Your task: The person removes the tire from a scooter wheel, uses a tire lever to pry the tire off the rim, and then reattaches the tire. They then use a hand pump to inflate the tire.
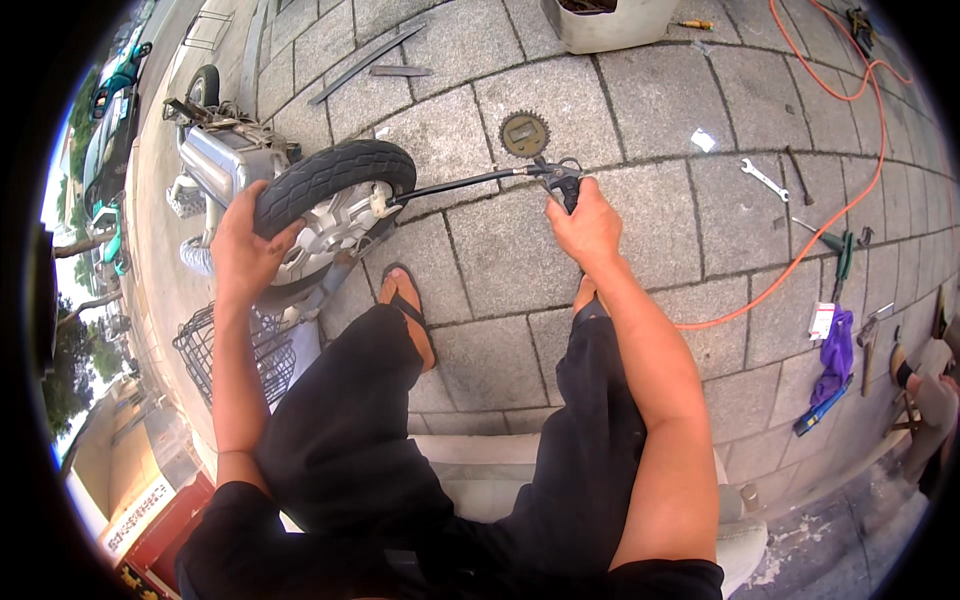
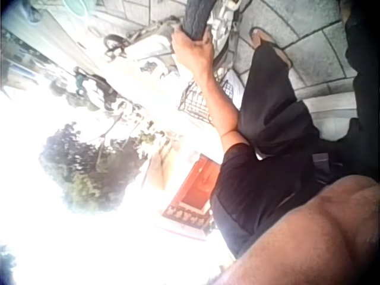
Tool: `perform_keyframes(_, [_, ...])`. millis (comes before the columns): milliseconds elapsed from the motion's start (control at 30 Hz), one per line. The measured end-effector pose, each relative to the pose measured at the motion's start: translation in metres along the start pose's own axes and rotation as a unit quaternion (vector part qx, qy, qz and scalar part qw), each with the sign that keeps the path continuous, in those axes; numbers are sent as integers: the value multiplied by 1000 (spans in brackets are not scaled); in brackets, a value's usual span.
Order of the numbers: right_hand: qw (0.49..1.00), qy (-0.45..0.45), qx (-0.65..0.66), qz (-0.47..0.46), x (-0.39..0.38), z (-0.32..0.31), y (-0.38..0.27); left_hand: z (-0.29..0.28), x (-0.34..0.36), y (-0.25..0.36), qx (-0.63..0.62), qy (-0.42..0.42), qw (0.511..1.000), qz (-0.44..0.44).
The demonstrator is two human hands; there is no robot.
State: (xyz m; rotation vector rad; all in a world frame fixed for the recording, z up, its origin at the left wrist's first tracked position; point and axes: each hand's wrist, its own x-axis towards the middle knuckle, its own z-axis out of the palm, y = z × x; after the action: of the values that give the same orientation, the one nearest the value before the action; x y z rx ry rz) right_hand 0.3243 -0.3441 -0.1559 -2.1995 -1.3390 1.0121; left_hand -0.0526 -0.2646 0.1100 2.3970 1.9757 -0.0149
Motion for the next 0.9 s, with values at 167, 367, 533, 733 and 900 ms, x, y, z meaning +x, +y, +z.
perform_keyframes(167, [1000, 8, 14, -11, 0, 1, 2, -1, -1, 1, 4, -10, 1000, -17])
perform_keyframes(367, [1000, -3, 11, -7, 0, 1, 3, 2, 0, -1, 10, 27, 999, 21])
perform_keyframes(533, [1000, -24, 4, 10, 0, -5, -3, 4, -1, -3, 10, 32, 999, 26])
perform_keyframes(733, [998, -55, -18, 10, -5, -18, -13, 5, -1, -3, 11, 32, 999, 26])
perform_keyframes(900, [999, -43, -12, 11, -7, -20, -16, 5, 0, -3, 5, 37, 999, 30])
